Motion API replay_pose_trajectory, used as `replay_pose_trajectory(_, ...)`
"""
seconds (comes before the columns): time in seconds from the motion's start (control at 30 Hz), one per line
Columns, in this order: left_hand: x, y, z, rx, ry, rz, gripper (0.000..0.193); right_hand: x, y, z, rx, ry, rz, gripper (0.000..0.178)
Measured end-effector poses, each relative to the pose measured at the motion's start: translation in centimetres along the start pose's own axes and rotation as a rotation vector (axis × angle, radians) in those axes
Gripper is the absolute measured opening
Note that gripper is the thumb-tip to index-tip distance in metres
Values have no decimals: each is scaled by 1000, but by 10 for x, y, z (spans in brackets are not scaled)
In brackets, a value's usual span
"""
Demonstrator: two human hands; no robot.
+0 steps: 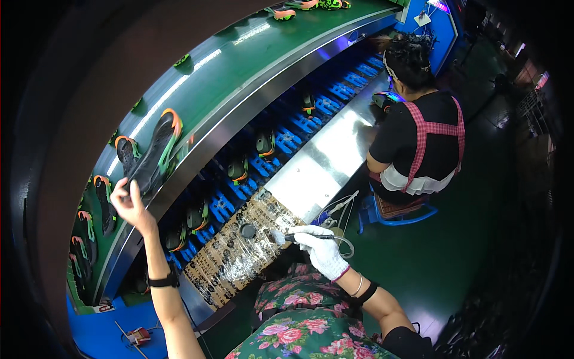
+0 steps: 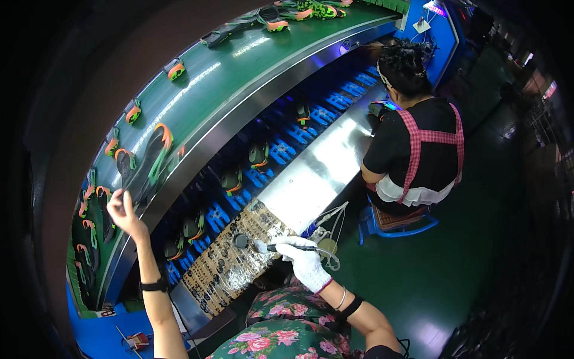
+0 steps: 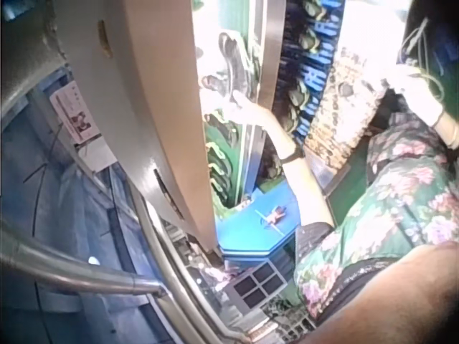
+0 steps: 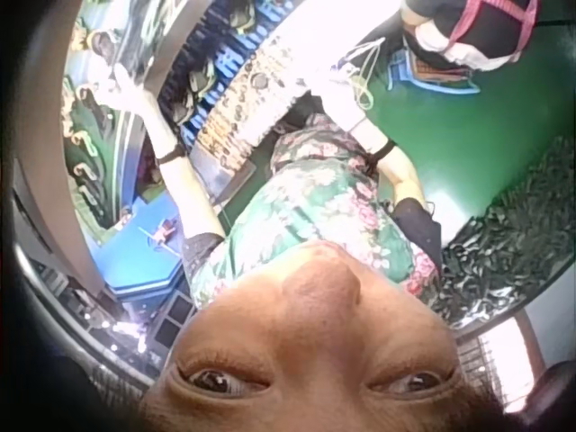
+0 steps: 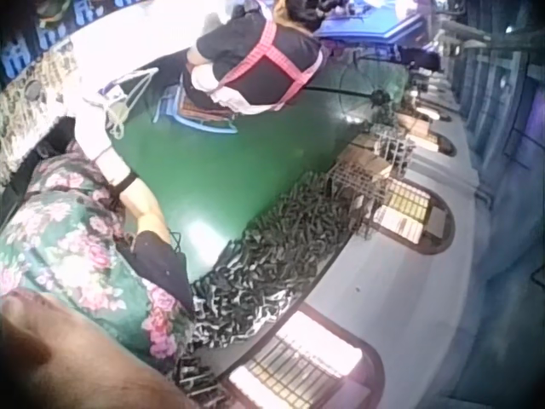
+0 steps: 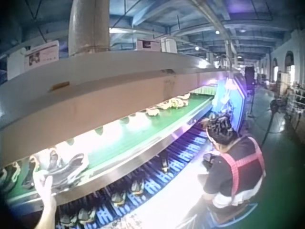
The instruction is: Applying glue or adhesive to shoe soles using a brush at a production line.
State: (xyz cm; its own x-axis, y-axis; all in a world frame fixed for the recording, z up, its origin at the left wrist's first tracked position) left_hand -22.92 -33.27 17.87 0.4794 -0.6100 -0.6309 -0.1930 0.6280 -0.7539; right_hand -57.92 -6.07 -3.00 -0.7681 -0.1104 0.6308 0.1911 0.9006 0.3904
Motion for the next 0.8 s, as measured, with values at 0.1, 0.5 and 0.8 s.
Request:
replay_pose_trajectory(0.1,-36,8,30,-108,82,50,19,9,-8,-2,29,-26,29,21)
replay_pose_trajectory(0.5,-20,167,13,550,279,1053,27,87,32,-96,345,114,283,23)
replay_pose_trajectory(0.8,-99,323,-19,333,1315,1921,114,75,42,-116,385,272,197,26)
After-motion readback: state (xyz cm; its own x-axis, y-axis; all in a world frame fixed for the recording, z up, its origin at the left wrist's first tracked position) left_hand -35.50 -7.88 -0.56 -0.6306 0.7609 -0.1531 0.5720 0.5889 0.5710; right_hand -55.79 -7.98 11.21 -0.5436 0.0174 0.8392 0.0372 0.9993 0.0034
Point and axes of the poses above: each hand's wrist, its own y-axis away from the middle knuckle, its own z-axis out of the back of the hand, x = y × z, the point moved 5 cm from there along -y, towards the middle knuckle, and after that the axes turned 6 degrees about -y, right-handed, at the moved point
